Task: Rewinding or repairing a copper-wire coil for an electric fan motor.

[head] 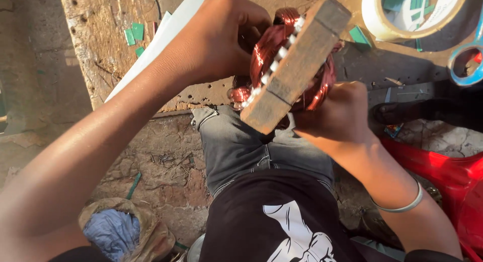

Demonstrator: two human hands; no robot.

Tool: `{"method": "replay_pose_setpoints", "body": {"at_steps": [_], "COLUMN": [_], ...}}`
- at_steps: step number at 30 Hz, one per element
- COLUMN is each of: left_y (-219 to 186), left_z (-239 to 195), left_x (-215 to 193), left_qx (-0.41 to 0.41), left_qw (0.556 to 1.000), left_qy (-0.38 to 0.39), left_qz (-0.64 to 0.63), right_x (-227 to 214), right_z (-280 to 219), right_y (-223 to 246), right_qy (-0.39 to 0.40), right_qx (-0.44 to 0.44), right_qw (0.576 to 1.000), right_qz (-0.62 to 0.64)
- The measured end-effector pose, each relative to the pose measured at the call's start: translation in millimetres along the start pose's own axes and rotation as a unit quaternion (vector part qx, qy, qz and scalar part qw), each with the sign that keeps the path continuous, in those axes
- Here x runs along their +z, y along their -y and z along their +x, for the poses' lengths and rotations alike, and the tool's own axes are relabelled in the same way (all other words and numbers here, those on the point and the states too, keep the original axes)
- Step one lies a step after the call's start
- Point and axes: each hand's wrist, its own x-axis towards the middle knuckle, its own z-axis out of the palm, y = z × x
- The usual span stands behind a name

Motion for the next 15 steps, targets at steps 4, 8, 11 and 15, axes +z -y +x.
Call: {"method": "replay_pose_setpoints", "body": {"at_steps": [4,8,11,15], "left_y": [3.2,2.2,1.0,9.6], "left_z": [-3.5,-6.2,-5.7,-7.4], "left_x": [7.1,6.2,5.2,5.8], "left_qx": [0.02,0.045,0.049,0.071], "left_qw": [1.0,0.998,0.998,0.996], "left_qy": [-0.016,-0.041,-0.037,-0.029], "left_qz": [0.015,0.019,0.002,-0.04], "right_x": [12.7,11.2,20.5,24.2], "right_z": [-28.0,7.0,-2.1,-3.3], "right_y": [11.7,44.3,25.4,17.5], "right_qy": [-0.158,-0.284,-0.206,-0.165], "right_qx": [0.006,0.311,0.288,0.264], "right_qw": [0.986,0.876,0.905,0.915], "right_qz": [-0.049,0.236,0.235,0.258]}}
